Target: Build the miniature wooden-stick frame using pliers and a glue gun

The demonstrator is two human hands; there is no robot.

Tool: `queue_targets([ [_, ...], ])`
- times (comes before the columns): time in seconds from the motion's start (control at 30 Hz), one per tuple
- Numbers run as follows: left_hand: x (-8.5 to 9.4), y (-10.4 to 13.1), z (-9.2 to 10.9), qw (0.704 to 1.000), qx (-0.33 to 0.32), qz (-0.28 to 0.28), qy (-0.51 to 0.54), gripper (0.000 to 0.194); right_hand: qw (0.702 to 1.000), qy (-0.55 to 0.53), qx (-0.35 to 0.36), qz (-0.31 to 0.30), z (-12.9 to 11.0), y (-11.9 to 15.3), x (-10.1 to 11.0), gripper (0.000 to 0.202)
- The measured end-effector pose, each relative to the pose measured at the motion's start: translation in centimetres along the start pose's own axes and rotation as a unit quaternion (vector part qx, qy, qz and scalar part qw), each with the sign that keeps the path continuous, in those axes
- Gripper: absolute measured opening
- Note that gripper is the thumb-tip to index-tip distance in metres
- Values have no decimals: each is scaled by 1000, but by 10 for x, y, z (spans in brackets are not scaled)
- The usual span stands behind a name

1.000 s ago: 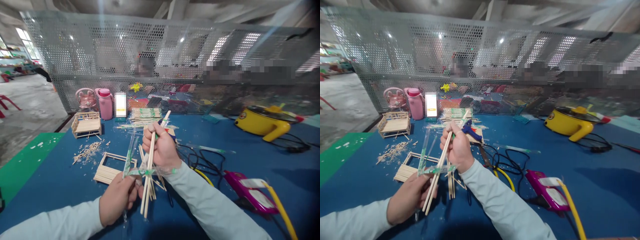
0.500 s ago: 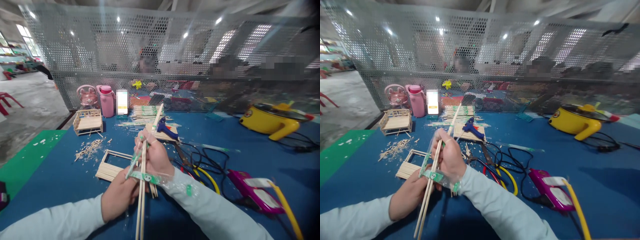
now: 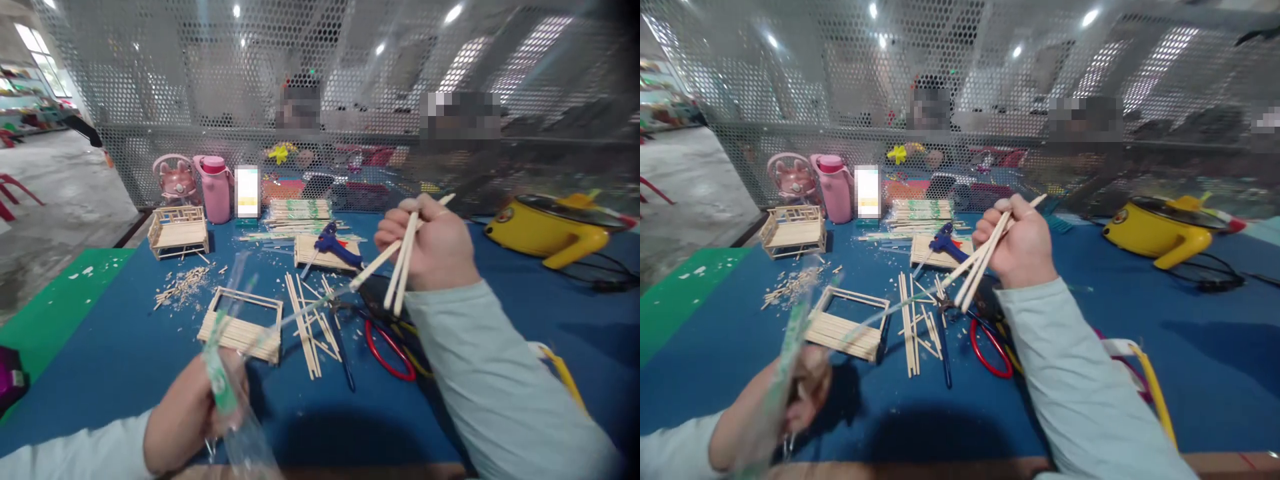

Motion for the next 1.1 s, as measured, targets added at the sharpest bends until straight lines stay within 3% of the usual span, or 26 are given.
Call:
queue_targets([
  [0.1,8,1,26,987,-58,92,121,34,991,89,-95,-3,33,15,10,35],
  [0.17,10,-2,41,977,-70,137,149,22,978,135,-157,-8,59,28,12,26],
  [0.23,10,-5,53,969,-89,167,158,10,971,164,-175,-1,71,35,14,22],
  [0.3,10,-4,62,961,-124,184,163,3,973,178,-142,25,64,33,17,23],
  [0.5,26,7,99,926,-278,217,133,23,967,197,44,152,-8,20,27,32],
  [0.57,40,4,102,918,-272,268,107,25,957,242,30,154,-14,24,26,33],
  [0.67,61,-7,87,933,-160,311,84,20,924,356,-102,98,4,34,21,30],
  [0.77,70,-15,67,938,-123,313,83,18,881,410,-238,11,41,41,15,22],
  [0.83,70,-15,64,936,-146,307,88,17,858,422,-291,-39,66,42,12,24],
  [0.9,69,-11,70,921,-211,312,96,18,845,429,-312,-75,84,38,8,28],
  [1.0,71,-4,85,884,-315,329,109,21,837,442,-303,-112,99,28,2,25],
  [1.1,76,0,88,858,-333,368,134,23,829,462,-281,-138,106,21,-4,19],
])
Point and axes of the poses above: each hand's wrist, its own y-axis away from the middle knuckle, its own x-axis out of the back of the hand, z = x × y, the point moved 1 cm from there along -y, towards the middle knuckle, and after that the axes turned 7 degrees about -z, right-handed, at the moved point
